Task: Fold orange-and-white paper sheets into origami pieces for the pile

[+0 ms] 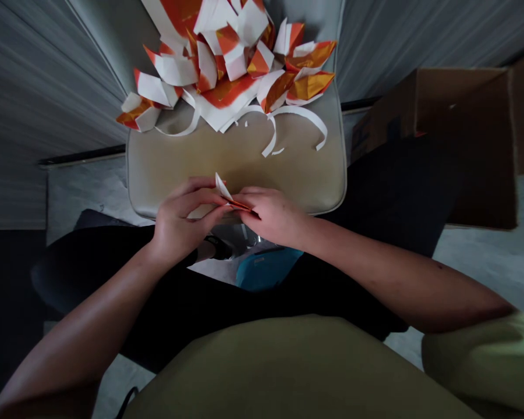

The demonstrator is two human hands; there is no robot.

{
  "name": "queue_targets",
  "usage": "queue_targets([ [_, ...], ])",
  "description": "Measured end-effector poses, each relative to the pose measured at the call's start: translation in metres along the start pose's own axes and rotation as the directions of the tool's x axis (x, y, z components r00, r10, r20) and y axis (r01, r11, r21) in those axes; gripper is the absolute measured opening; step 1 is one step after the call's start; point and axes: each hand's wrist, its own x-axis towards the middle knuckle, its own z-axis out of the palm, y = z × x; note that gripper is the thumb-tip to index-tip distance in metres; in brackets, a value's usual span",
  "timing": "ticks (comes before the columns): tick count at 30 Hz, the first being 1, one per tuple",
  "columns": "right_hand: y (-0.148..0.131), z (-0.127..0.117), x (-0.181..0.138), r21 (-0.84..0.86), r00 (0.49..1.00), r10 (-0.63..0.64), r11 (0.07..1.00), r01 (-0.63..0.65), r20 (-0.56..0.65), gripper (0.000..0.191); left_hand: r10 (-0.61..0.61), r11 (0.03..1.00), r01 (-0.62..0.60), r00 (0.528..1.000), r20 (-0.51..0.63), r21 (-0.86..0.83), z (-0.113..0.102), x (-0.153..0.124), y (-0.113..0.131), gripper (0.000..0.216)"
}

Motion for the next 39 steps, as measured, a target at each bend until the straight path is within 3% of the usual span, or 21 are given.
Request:
queue_targets([
  [6,0.0,0.0,0.001,0.063,1.0,0.02,0.998,-0.019,-0.006,0.029,-0.015,1.0,0.016,1.0,0.024,-0.025,-0.004,0.001,0.002,0.008],
  [14,0.0,0.001,0.001,0.127,0.999,0.03,0.992,-0.026,-0.026,0.026,0.081,0.996,-0.084,0.992,0.094,0.028,-0.009,0.004,-0.002,0.015],
  [19,-0.005,0.002,0.002,0.283,0.987,0.161,0.946,-0.156,0.004,0.019,0.092,0.989,-0.105,0.988,0.123,0.101,-0.012,0.005,-0.007,0.011],
  [22,-0.008,-0.003,0.004,0.403,0.97,0.237,0.884,-0.237,0.052,0.024,0.073,0.985,-0.098,0.983,0.167,0.145,-0.017,0.006,-0.011,0.019],
  [28,-0.008,-0.007,0.005,0.347,0.976,0.202,0.913,-0.216,0.076,0.028,0.155,0.968,-0.187,0.969,0.191,0.165,-0.017,0.008,-0.014,0.02],
  [34,-0.008,-0.005,0.004,0.347,0.976,0.206,0.912,-0.22,0.076,0.028,0.162,0.965,-0.192,0.973,0.167,0.177,-0.015,0.006,-0.011,0.023],
  [39,-0.007,-0.004,0.004,0.335,0.977,0.201,0.917,-0.215,0.077,0.031,0.159,0.965,-0.198,0.963,0.219,0.173,-0.015,0.006,-0.012,0.027],
])
